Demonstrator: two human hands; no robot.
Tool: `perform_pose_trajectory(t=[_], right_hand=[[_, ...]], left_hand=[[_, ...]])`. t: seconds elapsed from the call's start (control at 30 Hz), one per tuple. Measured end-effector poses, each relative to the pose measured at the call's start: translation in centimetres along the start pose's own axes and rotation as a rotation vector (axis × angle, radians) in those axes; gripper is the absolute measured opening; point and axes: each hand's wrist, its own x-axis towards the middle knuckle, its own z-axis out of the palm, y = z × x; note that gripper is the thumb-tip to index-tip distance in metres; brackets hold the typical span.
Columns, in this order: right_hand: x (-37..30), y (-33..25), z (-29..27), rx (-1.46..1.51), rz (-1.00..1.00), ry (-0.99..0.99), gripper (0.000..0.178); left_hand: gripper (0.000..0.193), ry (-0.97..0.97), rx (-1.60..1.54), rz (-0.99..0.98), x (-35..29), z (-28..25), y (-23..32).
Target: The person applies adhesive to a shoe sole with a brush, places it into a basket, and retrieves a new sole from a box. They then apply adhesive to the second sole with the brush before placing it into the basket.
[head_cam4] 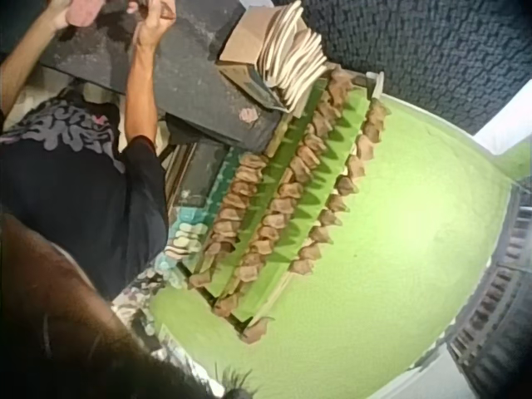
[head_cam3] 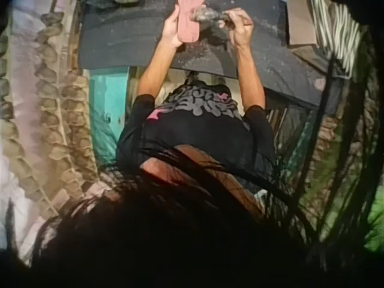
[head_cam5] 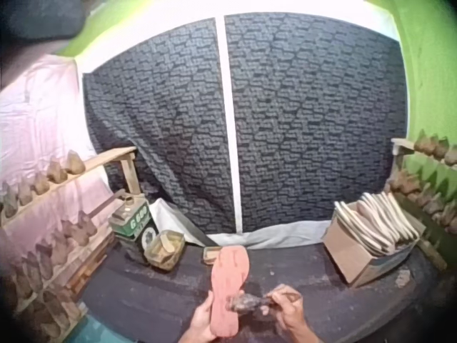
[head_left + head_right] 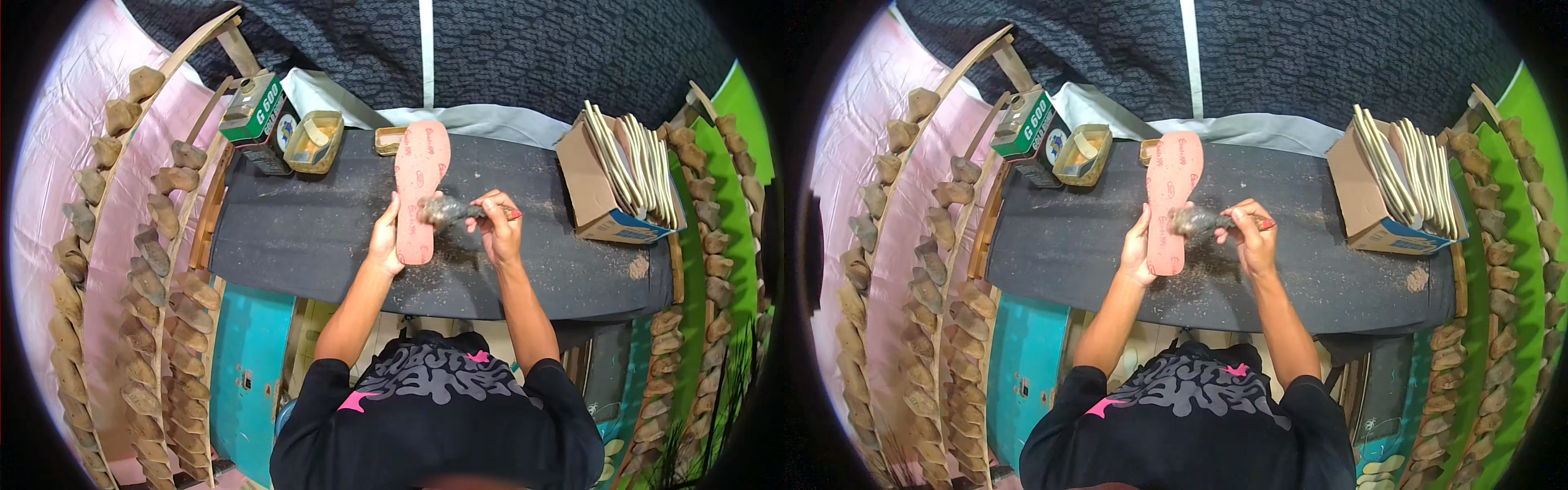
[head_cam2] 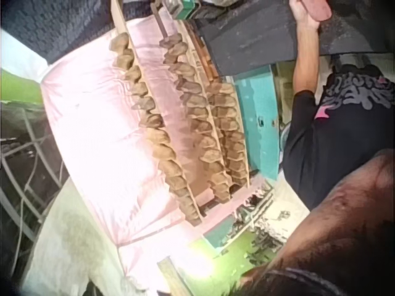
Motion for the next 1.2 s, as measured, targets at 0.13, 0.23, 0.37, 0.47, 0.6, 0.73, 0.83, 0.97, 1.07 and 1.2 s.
perform_pose_trajectory(t=[0.13, 0.23, 0.37, 0.47, 0.6, 0.73, 0.83, 0.97, 1.07, 1.2], right_hand=[[-2.1, -1.1, -2.3, -0.082, 0.222, -0.233, 0.014], [-1.6, -2.5, -4.7, -0.063, 0.185, -0.188, 0.013], [-0.6, -4.0, -5.5, -0.022, -0.032, 0.043, 0.012], [-2.2, -4.7, -7.5, -0.024, 0.146, -0.113, 0.012], [-3.2, -5.4, -9.7, -0.039, 0.235, -0.233, 0.011], [-1.0, -6.9, -10.9, -0.067, 0.037, 0.037, 0.014], [-0.3, -7.2, -11.8, -0.040, -0.027, 0.133, 0.015], [-1.5, -7.7, -13.2, -0.079, 0.048, -0.009, 0.015], [-1.8, -7.9, -14.0, -0.070, 0.093, -0.085, 0.015], [-1.6, -8.6, -14.8, -0.088, 0.180, -0.186, 0.015]], left_hand=[[0.056, -0.029, -0.012, -0.013, 0.3, 0.3, -1.2], [0.057, -0.024, 0.055, -0.034, 0.5, 1.0, -2.9], [0.056, -0.004, 0.084, -0.118, 0.8, 0.5, -5.2], [0.056, 0.128, 0.097, -0.088, 1.5, 2.8, -6.7], [0.055, -0.009, 0.023, -0.169, 2.1, 1.4, -8.2], [0.048, 0.037, 0.155, -0.135, 1.6, 1.8, -10.4], [0.042, 0.001, 0.195, -0.120, 1.6, 2.6, -11.4], [0.044, 0.040, 0.217, -0.049, 1.1, 3.1, -12.4], [0.050, 0.049, 0.114, -0.063, 1.4, 4.0, -12.9], [0.061, 0.084, 0.053, -0.064, 1.7, 4.1, -14.2]])
